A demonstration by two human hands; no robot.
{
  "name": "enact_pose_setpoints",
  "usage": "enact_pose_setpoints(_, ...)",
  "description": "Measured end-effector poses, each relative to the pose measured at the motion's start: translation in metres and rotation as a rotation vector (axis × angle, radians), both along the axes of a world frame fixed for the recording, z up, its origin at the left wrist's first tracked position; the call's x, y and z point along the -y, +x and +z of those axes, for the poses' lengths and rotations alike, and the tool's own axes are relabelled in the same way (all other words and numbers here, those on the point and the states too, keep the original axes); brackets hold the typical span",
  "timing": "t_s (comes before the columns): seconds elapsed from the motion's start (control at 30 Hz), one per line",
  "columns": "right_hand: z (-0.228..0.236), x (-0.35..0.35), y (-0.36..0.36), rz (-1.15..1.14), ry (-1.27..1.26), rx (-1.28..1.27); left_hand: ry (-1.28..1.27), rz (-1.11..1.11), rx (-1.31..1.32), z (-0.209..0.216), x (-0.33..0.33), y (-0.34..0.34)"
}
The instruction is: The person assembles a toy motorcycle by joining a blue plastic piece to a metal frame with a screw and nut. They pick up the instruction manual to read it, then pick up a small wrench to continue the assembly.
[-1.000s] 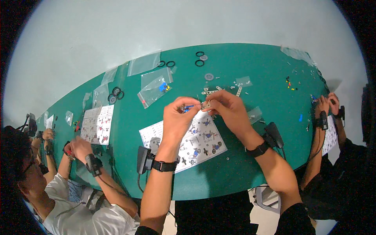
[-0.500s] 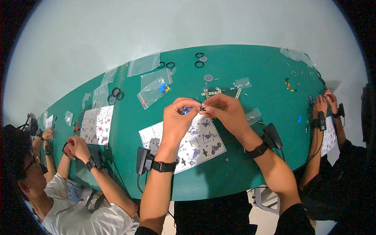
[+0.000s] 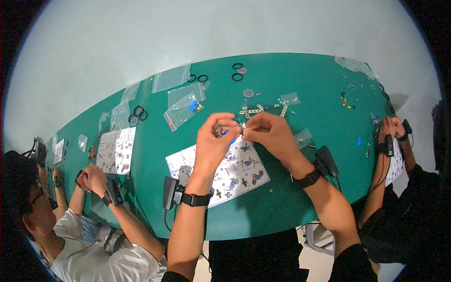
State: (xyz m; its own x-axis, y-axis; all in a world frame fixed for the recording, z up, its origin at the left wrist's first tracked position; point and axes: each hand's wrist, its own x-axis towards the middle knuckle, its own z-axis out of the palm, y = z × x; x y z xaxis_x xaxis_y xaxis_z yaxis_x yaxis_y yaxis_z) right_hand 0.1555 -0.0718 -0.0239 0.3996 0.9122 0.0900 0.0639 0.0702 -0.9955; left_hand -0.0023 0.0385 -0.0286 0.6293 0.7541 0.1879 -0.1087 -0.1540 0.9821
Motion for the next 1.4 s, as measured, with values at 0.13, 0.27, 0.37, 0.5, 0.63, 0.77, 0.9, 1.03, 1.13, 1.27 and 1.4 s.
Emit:
enact_pose_setpoints(0.13, 0.007, 0.001, 0.003, -0.006, -0.07, -0.062, -0.277, 0.03, 0.103, 0.007, 0.0, -0.002)
enact_pose_setpoints(0.27, 0.008, 0.0, 0.002, -0.057, -0.036, -0.174, -0.464, -0.009, 0.199, 0.002, -0.003, -0.005)
enact_pose_setpoints(0.37, 0.008, 0.0, 0.004, -0.143, 0.014, -0.229, -0.511, -0.105, 0.08, 0.004, 0.003, -0.003)
enact_pose_setpoints(0.5, 0.012, -0.001, 0.004, -0.186, 0.08, -0.258, -0.345, -0.187, -0.059, 0.007, 0.011, -0.003)
enact_pose_setpoints(0.63, 0.014, 0.001, -0.002, -0.156, 0.055, -0.193, -0.453, -0.124, 0.075, 0.004, 0.015, 0.0)
enact_pose_setpoints(0.77, 0.011, 0.0, -0.002, -0.105, 0.085, -0.198, -0.533, -0.109, 0.115, 0.001, 0.018, 0.001)
enact_pose_setpoints(0.9, 0.01, 0.0, 0.0, -0.068, 0.059, -0.163, -0.618, -0.075, 0.154, 0.003, 0.02, 0.003)
enact_pose_setpoints(1.03, 0.006, -0.001, 0.001, -0.043, 0.065, -0.138, -0.633, -0.08, 0.162, 0.0, 0.018, 0.001)
enact_pose_setpoints(1.13, 0.008, 0.0, 0.002, -0.01, 0.07, -0.145, -0.63, -0.071, 0.174, 0.006, 0.021, 0.001)
enact_pose_setpoints(1.27, 0.014, 0.002, 0.001, -0.017, 0.046, -0.16, -0.63, -0.035, 0.206, 0.002, 0.019, 0.004)
enact_pose_setpoints(1.4, 0.022, 0.003, -0.004, -0.003, 0.057, -0.225, -0.64, -0.033, 0.231, 0.003, 0.019, 0.001)
